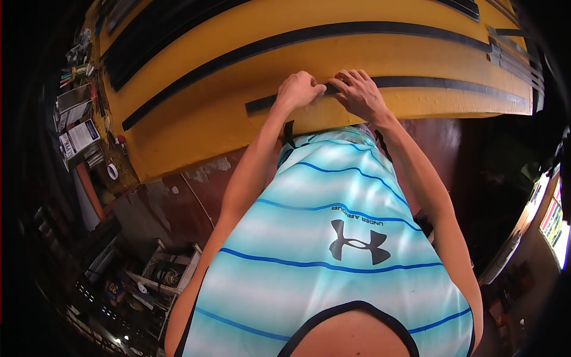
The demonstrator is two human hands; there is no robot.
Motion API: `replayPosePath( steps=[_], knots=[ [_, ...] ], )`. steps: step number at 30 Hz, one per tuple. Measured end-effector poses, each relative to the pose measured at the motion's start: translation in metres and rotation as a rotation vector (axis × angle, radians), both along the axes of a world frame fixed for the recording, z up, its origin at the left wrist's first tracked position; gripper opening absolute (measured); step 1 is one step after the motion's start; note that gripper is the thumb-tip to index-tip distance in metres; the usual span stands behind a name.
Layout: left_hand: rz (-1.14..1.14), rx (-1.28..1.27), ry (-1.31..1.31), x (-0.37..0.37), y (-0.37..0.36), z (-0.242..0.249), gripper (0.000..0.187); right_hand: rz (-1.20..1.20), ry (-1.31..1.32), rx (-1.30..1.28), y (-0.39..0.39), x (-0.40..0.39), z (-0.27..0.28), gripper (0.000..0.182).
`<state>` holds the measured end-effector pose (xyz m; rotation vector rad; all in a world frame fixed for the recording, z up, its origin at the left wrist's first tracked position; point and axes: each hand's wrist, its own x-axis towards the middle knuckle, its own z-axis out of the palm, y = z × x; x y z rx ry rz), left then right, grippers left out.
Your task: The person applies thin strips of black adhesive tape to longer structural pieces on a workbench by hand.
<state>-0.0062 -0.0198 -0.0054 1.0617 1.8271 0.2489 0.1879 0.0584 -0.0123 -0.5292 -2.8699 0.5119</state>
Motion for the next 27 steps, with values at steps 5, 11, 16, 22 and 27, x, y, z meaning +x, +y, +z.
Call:
replayPosePath(
  steps=[5, 11, 16, 22, 27],
  knots=[
    [0.018, 0.009, -0.066, -0.001, -0.003, 0.006, 0.035, 0.016, -0.037, -0.003, 0.005, 0.006, 0.003, 0.037],
    [-0.002, -0.007, -0.157, -0.007, -0.002, 0.007, 0.032, -0.011, -0.026, -0.045, 0.016, 0.018, 0.004, 0.038],
    [-0.013, -0.101, -0.544, -0.024, -0.006, 0.010, 0.028, 0.015, -0.053, -0.054, 0.017, 0.019, 0.008, 0.039],
    [-0.068, -0.144, -0.745, -0.039, -0.009, 0.011, 0.028, 0.015, -0.044, -0.016, 0.013, 0.018, 0.009, 0.037],
    [-0.100, -0.128, -0.661, -0.039, -0.009, 0.023, 0.029, -0.012, -0.011, -0.014, 0.010, 0.017, 0.010, 0.036]
  ],
)
